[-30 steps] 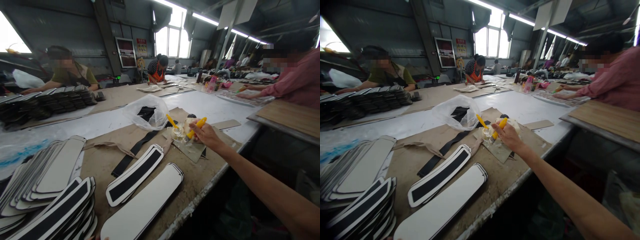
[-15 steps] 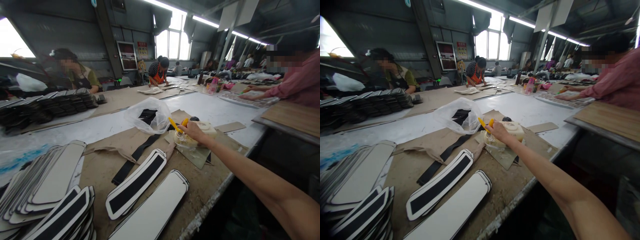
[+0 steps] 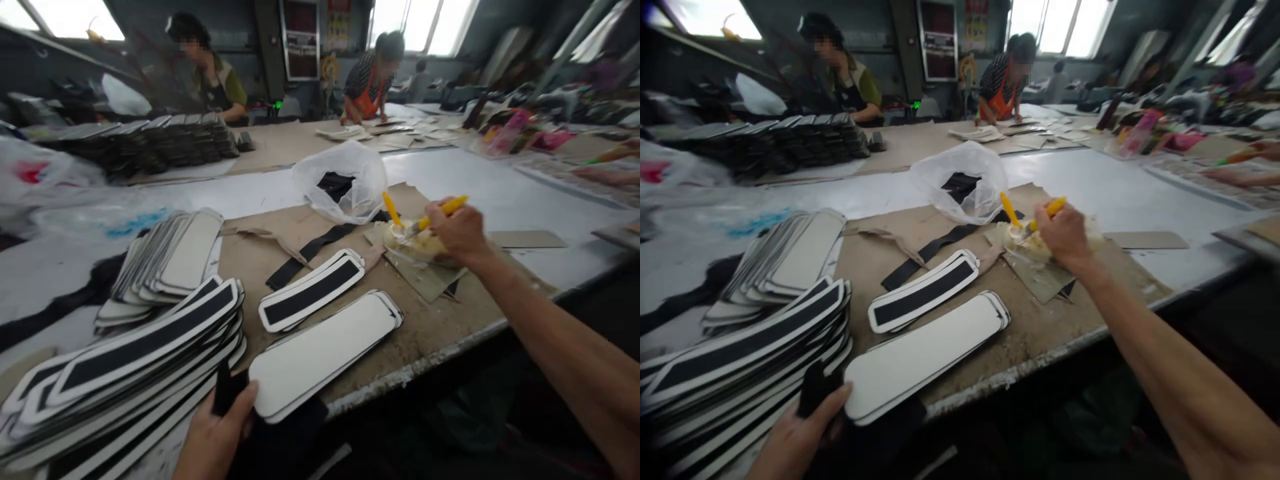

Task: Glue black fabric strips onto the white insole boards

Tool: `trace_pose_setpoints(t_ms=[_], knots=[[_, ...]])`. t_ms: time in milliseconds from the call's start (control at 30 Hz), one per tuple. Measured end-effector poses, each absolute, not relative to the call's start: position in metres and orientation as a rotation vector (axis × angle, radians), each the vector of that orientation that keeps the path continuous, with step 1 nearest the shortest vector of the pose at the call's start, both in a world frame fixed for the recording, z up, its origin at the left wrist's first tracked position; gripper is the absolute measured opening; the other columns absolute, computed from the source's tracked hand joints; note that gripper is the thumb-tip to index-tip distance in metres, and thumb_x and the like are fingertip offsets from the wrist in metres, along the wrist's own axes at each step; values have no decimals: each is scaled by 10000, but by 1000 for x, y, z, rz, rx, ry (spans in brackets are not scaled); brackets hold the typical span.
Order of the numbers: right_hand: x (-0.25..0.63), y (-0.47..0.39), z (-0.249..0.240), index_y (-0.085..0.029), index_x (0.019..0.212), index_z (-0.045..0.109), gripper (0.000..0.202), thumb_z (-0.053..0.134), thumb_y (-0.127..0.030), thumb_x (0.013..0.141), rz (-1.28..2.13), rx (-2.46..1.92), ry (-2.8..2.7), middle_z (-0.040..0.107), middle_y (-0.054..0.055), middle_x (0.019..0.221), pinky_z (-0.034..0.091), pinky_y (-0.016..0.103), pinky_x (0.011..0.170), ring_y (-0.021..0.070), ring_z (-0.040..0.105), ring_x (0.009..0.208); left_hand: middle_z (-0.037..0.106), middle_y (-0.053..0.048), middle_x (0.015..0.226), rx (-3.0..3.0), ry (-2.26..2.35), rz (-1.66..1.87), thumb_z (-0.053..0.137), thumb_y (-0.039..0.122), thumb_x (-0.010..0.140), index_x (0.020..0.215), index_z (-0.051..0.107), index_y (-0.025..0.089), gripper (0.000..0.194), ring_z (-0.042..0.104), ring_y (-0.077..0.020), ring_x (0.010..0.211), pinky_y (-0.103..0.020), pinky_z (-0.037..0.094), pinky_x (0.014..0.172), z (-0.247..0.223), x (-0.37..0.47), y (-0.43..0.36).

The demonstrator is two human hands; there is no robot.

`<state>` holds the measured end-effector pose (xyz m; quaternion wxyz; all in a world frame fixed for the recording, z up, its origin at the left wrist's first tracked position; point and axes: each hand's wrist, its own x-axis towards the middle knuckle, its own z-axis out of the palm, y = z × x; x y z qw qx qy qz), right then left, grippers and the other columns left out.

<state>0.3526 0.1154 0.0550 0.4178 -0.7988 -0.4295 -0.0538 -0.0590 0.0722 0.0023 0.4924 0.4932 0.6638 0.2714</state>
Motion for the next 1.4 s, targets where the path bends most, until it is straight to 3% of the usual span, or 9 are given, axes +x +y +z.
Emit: trace_pose_setpoints(t_ms=[100,267,500,767,1233,1400], knots=[[332,88,55,-194,859,584,299,538,-487,825,75,-1849,-977,582,83,668,460,342,555,182,551,549,419,59,452,1033,1542,719,658,425,699,659,542,183,271,375,-104,443,-231,320,449,-2,-57,67],[248,42,45,-212,695,635,226,658,-422,774,631,-1421,-812,567,42,679,430,263,442,123,499,507,460,60,482,998,1401,785,655,410,714,865,581,159,302,377,-92,476,-200,300,466,-5,-59,66],[146,29,16,-166,802,633,226,628,-391,825,1092,-1207,-852,585,9,684,474,227,503,106,549,561,464,58,517,1095,1293,780,615,425,764,854,549,166,282,385,-84,495,-195,303,477,-15,-68,62],[122,35,2,-163,805,608,241,597,-400,848,1072,-1261,-937,589,-8,635,479,221,515,101,559,538,444,66,527,1127,1196,818,580,414,795,840,524,166,259,365,-74,477,-194,287,459,-19,-71,60],[114,28,16,-161,783,589,284,605,-442,823,960,-1367,-980,595,-2,603,483,232,505,116,570,520,536,35,564,1214,1234,808,550,453,810,966,529,184,311,406,-97,483,-214,305,453,-34,-77,60],[140,24,14,-168,781,595,277,611,-443,810,727,-1533,-1076,585,-4,584,472,249,506,135,573,515,533,39,563,1186,1260,844,584,473,781,960,548,181,344,428,-106,508,-222,319,475,-34,-75,58]])
